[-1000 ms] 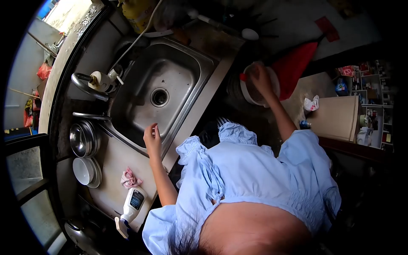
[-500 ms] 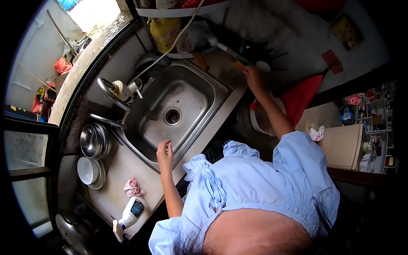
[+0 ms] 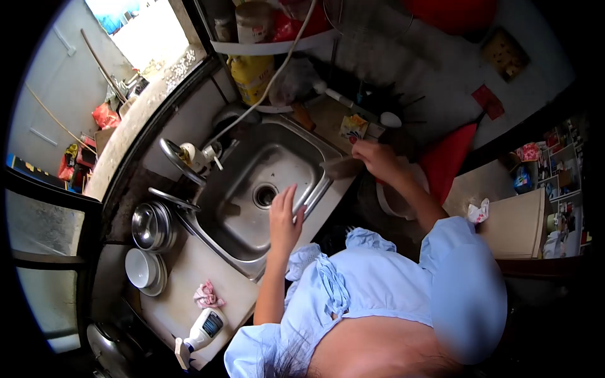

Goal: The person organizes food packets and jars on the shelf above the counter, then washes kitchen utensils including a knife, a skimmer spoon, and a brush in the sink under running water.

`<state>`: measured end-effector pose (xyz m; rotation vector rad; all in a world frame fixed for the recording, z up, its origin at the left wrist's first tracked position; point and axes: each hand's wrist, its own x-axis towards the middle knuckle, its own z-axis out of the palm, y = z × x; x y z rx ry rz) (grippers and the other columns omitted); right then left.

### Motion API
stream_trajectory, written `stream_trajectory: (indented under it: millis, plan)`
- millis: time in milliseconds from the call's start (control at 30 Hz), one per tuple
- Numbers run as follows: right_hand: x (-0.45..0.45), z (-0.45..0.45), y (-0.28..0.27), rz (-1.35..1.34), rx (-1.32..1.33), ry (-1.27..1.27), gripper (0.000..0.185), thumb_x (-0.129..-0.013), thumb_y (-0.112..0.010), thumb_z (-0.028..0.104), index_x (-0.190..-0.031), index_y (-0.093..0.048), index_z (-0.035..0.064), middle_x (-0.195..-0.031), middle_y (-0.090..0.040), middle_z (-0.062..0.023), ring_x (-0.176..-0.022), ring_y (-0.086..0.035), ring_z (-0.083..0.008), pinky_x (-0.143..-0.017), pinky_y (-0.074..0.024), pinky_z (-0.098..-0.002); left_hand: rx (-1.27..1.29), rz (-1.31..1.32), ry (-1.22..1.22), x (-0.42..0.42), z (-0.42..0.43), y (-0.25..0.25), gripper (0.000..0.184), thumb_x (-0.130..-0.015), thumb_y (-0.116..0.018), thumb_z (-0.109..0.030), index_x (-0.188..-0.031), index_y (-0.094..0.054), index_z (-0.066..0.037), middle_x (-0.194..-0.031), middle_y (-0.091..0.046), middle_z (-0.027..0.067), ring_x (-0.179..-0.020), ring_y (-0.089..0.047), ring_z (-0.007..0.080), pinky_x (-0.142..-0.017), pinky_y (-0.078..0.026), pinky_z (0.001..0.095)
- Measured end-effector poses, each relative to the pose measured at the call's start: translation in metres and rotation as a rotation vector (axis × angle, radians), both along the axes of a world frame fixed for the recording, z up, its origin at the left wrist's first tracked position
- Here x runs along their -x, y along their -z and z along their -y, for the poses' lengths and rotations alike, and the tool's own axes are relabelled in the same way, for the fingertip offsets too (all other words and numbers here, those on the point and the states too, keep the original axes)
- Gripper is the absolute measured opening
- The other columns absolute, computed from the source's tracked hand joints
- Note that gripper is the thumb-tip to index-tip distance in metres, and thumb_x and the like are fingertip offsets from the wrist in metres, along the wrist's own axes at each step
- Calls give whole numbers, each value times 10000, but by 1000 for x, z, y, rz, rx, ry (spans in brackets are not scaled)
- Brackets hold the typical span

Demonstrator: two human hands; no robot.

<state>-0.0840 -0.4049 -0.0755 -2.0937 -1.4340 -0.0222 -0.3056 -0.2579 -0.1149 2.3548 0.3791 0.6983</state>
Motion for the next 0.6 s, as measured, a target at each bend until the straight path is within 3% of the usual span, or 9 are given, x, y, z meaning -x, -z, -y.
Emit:
stream_trajectory:
  millis: [100,167,233,267,367,400,467,533,600]
  plan:
    - [16,-6,4,-75,18,-98,44,-719,-538,38,-754,-511,44,-738,-531,-102,-717,-544,-289,-580,-417,-350,-42,-11,168,-29,-4,-6,463,-730,-615,-204,-1138,-456,-55,-1086,-504,121,-1009,-455,294,-858,-334,387]
    - [24,-9,-14,-129,-25,-162,48,-719,-548,34,-755,-517,41,-723,-530,-94,-710,-544,-282,-578,-415,-342,77,-11,238,-37,-9,-11,248,-726,-624,-142,-935,-553,-31,-846,-591,147,-776,-557,323,-662,-429,355]
    - [27,-13,-25,-161,-66,-193,53,-714,-560,46,-748,-521,40,-718,-532,-93,-699,-544,-273,-581,-417,-338,140,-110,276,-38,-17,-20,117,-734,-575,-37,-847,-581,-8,-694,-571,174,-607,-563,320,-532,-435,328]
    - [26,-16,-30,-166,-87,-204,57,-712,-565,53,-745,-521,40,-717,-532,-94,-693,-544,-270,-583,-418,-335,191,-176,283,-38,-25,-21,131,-729,-544,14,-850,-590,-7,-713,-578,169,-617,-568,305,-541,-437,322]
    - [24,-22,-64,-173,-168,-200,108,-733,-587,134,-801,-543,61,-758,-563,-73,-732,-558,-254,-619,-431,-323,19,16,278,-44,-39,-56,175,-700,-531,46,-856,-595,-1,-717,-579,150,-629,-562,269,-559,-432,286]
    - [21,-24,-71,-204,-222,-227,140,-739,-600,160,-826,-550,63,-778,-576,-67,-740,-566,-243,-631,-436,-313,85,-23,242,-46,-45,-70,201,-673,-565,20,-865,-599,-29,-739,-592,139,-675,-550,303,-606,-432,349]
    - [4,-35,-76,-205,-222,-273,316,-717,-652,231,-965,-558,60,-808,-594,-54,-732,-575,-180,-647,-441,-283,-62,33,267,-55,-57,-110,230,-653,-556,41,-872,-600,-17,-745,-596,140,-679,-560,286,-612,-438,330]
    - [1,-43,-105,-274,-203,-280,314,-715,-660,186,-979,-560,47,-835,-595,-60,-748,-577,-142,-654,-453,-258,-8,121,261,-67,-74,-131,186,-713,-491,78,-864,-590,29,-703,-619,116,-610,-587,150,-566,-453,250]
    - [-8,-59,-120,-349,-238,-345,293,-706,-668,180,-949,-579,41,-855,-599,-56,-755,-571,-126,-653,-453,-256,-64,186,240,-75,-90,-155,149,-732,-478,76,-834,-584,51,-684,-626,95,-615,-592,131,-587,-464,241]
